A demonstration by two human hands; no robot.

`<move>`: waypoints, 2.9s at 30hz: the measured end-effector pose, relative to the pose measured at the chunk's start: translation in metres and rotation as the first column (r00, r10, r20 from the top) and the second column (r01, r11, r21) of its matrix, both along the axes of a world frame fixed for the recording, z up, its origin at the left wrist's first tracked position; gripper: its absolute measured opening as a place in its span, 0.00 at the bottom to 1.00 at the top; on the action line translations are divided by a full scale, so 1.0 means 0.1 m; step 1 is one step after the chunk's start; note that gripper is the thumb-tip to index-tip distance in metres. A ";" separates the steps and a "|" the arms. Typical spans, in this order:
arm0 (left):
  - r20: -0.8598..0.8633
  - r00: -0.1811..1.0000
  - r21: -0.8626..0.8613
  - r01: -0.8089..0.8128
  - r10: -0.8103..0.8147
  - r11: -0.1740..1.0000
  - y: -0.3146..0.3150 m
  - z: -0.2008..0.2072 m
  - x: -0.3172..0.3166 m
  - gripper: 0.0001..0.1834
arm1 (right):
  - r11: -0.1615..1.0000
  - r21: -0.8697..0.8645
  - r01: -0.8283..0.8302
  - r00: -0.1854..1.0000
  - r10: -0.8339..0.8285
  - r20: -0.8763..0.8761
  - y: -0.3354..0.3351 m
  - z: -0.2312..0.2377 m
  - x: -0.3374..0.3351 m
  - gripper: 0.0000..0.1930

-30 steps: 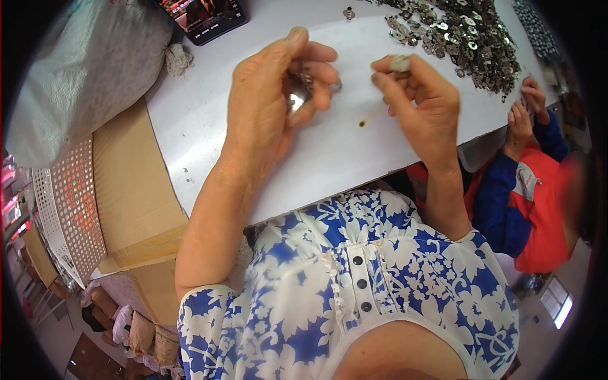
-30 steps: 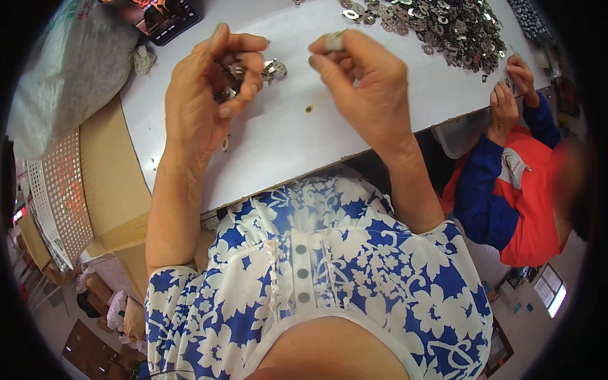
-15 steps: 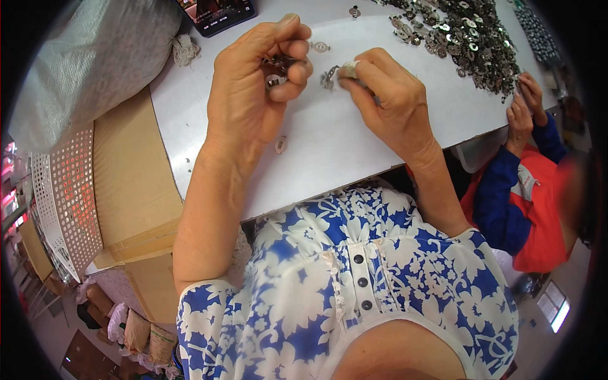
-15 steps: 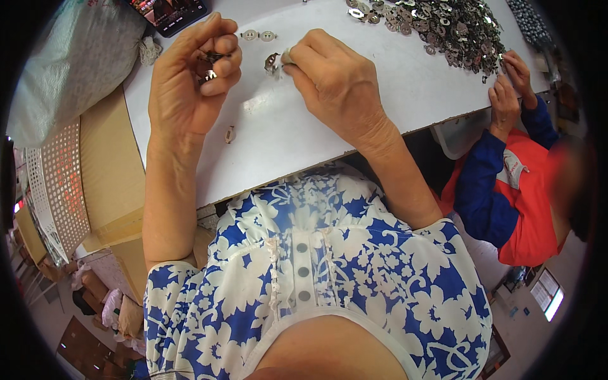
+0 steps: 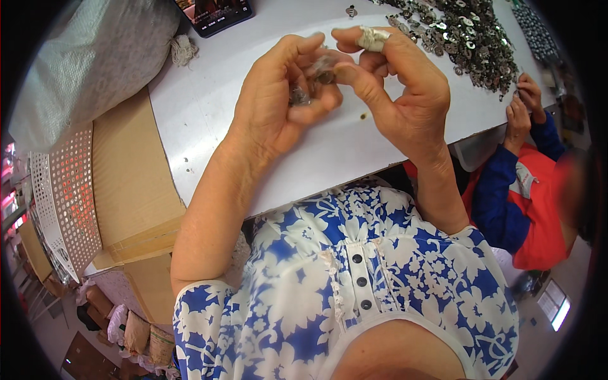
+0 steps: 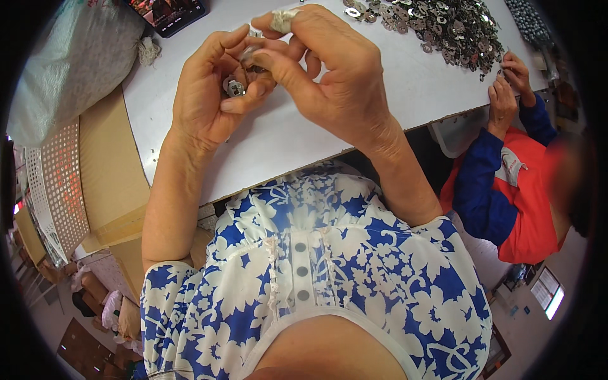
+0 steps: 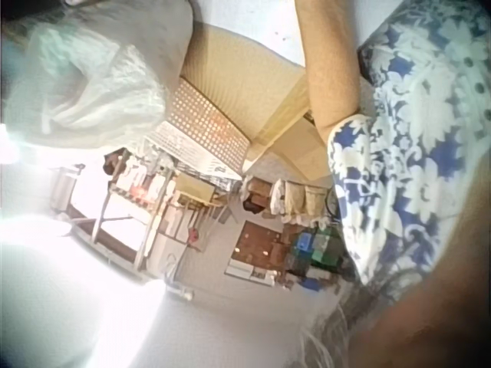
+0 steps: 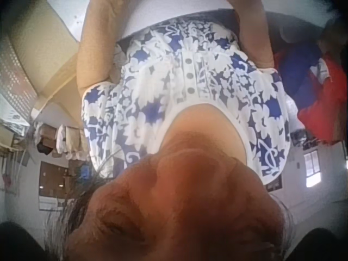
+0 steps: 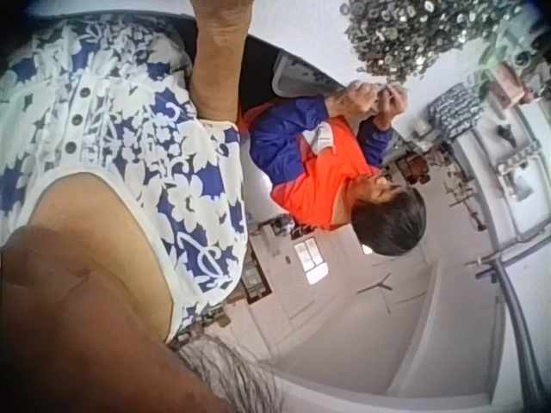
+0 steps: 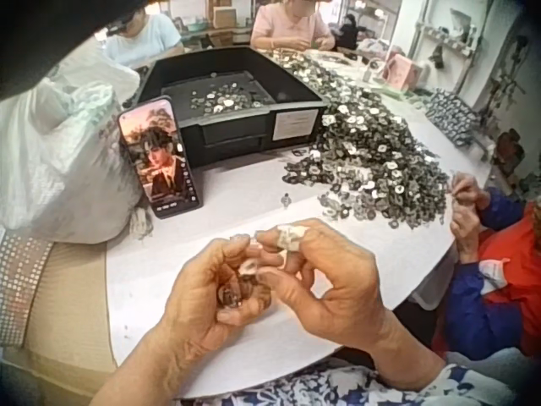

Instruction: The person assembles metal components by fitting small metal pieces together by hand.

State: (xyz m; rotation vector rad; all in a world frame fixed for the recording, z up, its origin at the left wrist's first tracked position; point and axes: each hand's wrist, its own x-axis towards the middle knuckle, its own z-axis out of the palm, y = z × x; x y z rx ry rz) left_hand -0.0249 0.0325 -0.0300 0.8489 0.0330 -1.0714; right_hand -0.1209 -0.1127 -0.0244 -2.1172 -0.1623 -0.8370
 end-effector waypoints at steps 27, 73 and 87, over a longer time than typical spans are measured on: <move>0.587 0.798 0.251 -0.022 -0.134 0.968 -0.09 -0.07 -0.14 0.07 | 0.756 0.652 0.053 0.907 0.236 -0.348 -0.21 -0.28 -0.27 0.07; 0.232 0.971 -0.020 -0.052 0.055 0.998 -0.05 -0.08 -0.03 0.28 | 0.961 0.222 0.166 0.954 -0.099 -0.284 -0.09 -0.35 -0.07 0.03; 0.353 0.900 0.042 -0.287 0.254 0.957 -0.02 -0.06 -0.01 0.13 | 0.897 0.403 0.182 0.932 -0.027 -0.360 -0.02 -0.21 -0.08 0.05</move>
